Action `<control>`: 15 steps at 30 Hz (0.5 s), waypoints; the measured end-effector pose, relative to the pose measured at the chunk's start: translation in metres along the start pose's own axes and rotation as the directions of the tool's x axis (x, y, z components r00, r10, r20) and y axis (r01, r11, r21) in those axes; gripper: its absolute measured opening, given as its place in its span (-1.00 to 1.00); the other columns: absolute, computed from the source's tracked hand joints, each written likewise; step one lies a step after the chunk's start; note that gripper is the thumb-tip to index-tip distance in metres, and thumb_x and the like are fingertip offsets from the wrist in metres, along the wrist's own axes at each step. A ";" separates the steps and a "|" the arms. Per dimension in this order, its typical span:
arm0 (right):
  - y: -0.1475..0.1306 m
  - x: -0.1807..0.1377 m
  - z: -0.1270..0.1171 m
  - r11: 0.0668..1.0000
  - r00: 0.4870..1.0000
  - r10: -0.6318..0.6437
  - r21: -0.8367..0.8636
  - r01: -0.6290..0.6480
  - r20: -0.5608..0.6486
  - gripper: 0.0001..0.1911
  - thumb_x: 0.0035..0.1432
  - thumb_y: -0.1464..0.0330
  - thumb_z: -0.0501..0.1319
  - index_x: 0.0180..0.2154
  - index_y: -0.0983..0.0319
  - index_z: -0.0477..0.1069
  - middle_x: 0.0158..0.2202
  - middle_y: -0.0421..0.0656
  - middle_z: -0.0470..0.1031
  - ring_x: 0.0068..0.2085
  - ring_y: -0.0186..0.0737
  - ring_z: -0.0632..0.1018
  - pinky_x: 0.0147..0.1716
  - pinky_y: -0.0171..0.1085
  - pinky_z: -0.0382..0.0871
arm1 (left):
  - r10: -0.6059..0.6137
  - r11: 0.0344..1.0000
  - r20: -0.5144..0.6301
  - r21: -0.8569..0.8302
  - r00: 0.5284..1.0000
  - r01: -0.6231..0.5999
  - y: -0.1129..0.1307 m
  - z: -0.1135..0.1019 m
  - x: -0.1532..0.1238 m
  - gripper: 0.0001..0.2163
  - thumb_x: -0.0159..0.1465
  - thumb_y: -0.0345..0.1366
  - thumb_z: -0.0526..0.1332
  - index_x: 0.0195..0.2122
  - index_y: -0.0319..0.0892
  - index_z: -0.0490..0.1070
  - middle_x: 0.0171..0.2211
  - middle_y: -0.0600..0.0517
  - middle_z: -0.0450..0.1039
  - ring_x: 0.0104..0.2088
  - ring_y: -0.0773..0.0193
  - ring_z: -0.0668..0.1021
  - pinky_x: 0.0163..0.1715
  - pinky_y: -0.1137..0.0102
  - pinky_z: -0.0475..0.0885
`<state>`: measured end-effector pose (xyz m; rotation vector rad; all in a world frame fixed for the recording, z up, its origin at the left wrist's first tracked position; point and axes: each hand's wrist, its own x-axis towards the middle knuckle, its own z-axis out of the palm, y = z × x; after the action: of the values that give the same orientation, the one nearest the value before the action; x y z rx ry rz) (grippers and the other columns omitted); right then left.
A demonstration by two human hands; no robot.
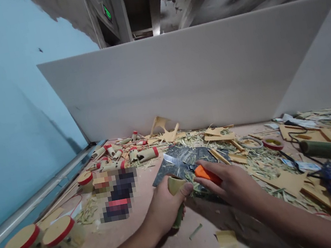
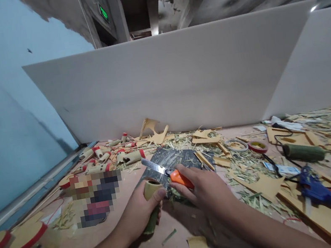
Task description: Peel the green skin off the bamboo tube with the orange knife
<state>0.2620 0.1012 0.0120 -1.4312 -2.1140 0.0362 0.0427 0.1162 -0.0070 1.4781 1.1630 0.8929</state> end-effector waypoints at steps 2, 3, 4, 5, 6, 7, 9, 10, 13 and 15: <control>0.000 0.000 -0.001 1.000 1.000 -0.008 0.001 0.008 -0.001 -0.63 0.40 0.12 0.18 0.07 0.17 0.54 -0.16 0.00 0.70 -0.23 0.00 0.69 -0.28 -0.20 0.48 | -0.013 1.000 0.001 -0.006 1.000 0.013 -0.001 -0.001 0.002 -0.45 0.17 0.26 0.34 -0.18 -0.13 0.31 -0.56 0.16 0.43 -0.65 0.33 0.47 -0.67 0.48 0.38; 0.000 0.000 -0.002 1.000 1.000 -0.015 0.000 0.015 -0.006 -0.63 0.39 0.13 0.19 0.07 0.16 0.54 -0.17 -0.01 0.70 -0.25 -0.02 0.69 -0.30 -0.21 0.47 | -0.020 1.000 -0.001 -0.006 1.000 0.020 -0.002 -0.001 0.003 -0.44 0.16 0.27 0.34 -0.17 -0.13 0.30 -0.55 0.16 0.43 -0.65 0.33 0.48 -0.67 0.47 0.40; 0.000 0.000 -0.002 1.000 1.000 -0.023 -0.005 0.023 -0.015 -0.64 0.37 0.13 0.20 0.06 0.16 0.53 -0.19 -0.02 0.69 -0.27 -0.03 0.68 -0.33 -0.22 0.45 | -0.028 1.000 -0.004 -0.004 1.000 0.028 -0.003 -0.002 0.003 -0.44 0.15 0.27 0.34 -0.17 -0.13 0.30 -0.55 0.16 0.44 -0.65 0.32 0.48 -0.67 0.46 0.41; 0.001 0.000 -0.001 0.999 0.999 -0.031 -0.014 0.031 -0.025 -0.66 0.36 0.14 0.21 0.05 0.15 0.53 -0.20 -0.04 0.69 -0.29 -0.04 0.68 -0.35 -0.23 0.43 | -0.037 0.999 -0.006 0.002 0.999 0.037 -0.004 -0.002 0.004 -0.43 0.15 0.28 0.34 -0.18 -0.13 0.30 -0.55 0.15 0.44 -0.65 0.32 0.49 -0.67 0.46 0.42; 0.001 0.000 0.000 0.999 0.999 -0.039 -0.028 0.038 -0.034 -0.69 0.34 0.15 0.22 0.01 0.15 0.54 -0.22 -0.05 0.69 -0.31 -0.06 0.67 -0.37 -0.25 0.40 | -0.042 0.999 -0.010 0.012 0.999 0.043 -0.005 -0.002 0.005 -0.44 0.15 0.28 0.34 -0.20 -0.12 0.29 -0.56 0.15 0.44 -0.65 0.31 0.49 -0.67 0.46 0.42; 0.002 0.000 0.001 0.998 0.998 -0.045 -0.048 0.043 -0.038 -0.74 0.32 0.17 0.24 -0.05 0.14 0.54 -0.24 -0.07 0.68 -0.33 -0.07 0.66 -0.40 -0.26 0.36 | -0.043 0.999 -0.008 0.021 0.999 0.043 -0.005 -0.003 0.005 -0.44 0.15 0.28 0.34 -0.21 -0.12 0.29 -0.57 0.15 0.44 -0.66 0.31 0.49 -0.68 0.46 0.41; 0.003 0.000 0.003 0.994 0.998 -0.059 -0.089 0.056 -0.025 -0.85 0.27 0.23 0.28 -0.18 0.14 0.53 -0.30 -0.12 0.66 -0.37 -0.11 0.63 -0.44 -0.29 0.28 | -0.022 0.999 0.008 0.023 1.000 0.022 -0.005 -0.003 0.005 -0.44 0.16 0.28 0.34 -0.20 -0.12 0.28 -0.57 0.15 0.44 -0.67 0.32 0.48 -0.70 0.48 0.39; 0.003 0.000 0.005 0.993 0.998 -0.067 -0.103 0.065 -0.008 -0.90 0.24 0.27 0.30 -0.24 0.14 0.50 -0.32 -0.14 0.64 -0.39 -0.14 0.61 -0.46 -0.30 0.24 | -0.008 1.000 0.020 0.018 1.000 0.008 -0.005 -0.002 0.004 -0.44 0.15 0.27 0.35 -0.19 -0.12 0.28 -0.56 0.15 0.45 -0.67 0.32 0.48 -0.71 0.48 0.38; 0.003 -0.002 0.009 0.989 0.995 -0.096 -0.111 0.100 0.042 -0.90 0.16 0.38 0.33 -0.30 0.16 0.41 -0.37 -0.20 0.59 -0.42 -0.20 0.56 -0.47 -0.32 0.16 | 0.018 1.000 0.036 -0.016 0.999 -0.018 0.000 -0.001 0.003 -0.44 0.17 0.28 0.32 -0.18 -0.13 0.29 -0.57 0.15 0.45 -0.68 0.34 0.47 -0.70 0.49 0.38; 0.002 -0.003 0.010 0.987 0.992 -0.111 -0.109 0.116 0.056 -0.85 0.14 0.40 0.34 -0.33 0.16 0.37 -0.40 -0.22 0.56 -0.45 -0.23 0.53 -0.48 -0.32 0.12 | 0.014 0.999 0.030 -0.029 0.999 -0.013 0.003 0.000 0.001 -0.45 0.20 0.29 0.28 -0.18 -0.13 0.30 -0.59 0.15 0.43 -0.69 0.34 0.46 -0.69 0.49 0.39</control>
<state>0.2601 0.1026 0.0015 -1.3830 -2.2665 -0.0939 0.0436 0.1176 -0.0043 1.4726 1.1153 0.8904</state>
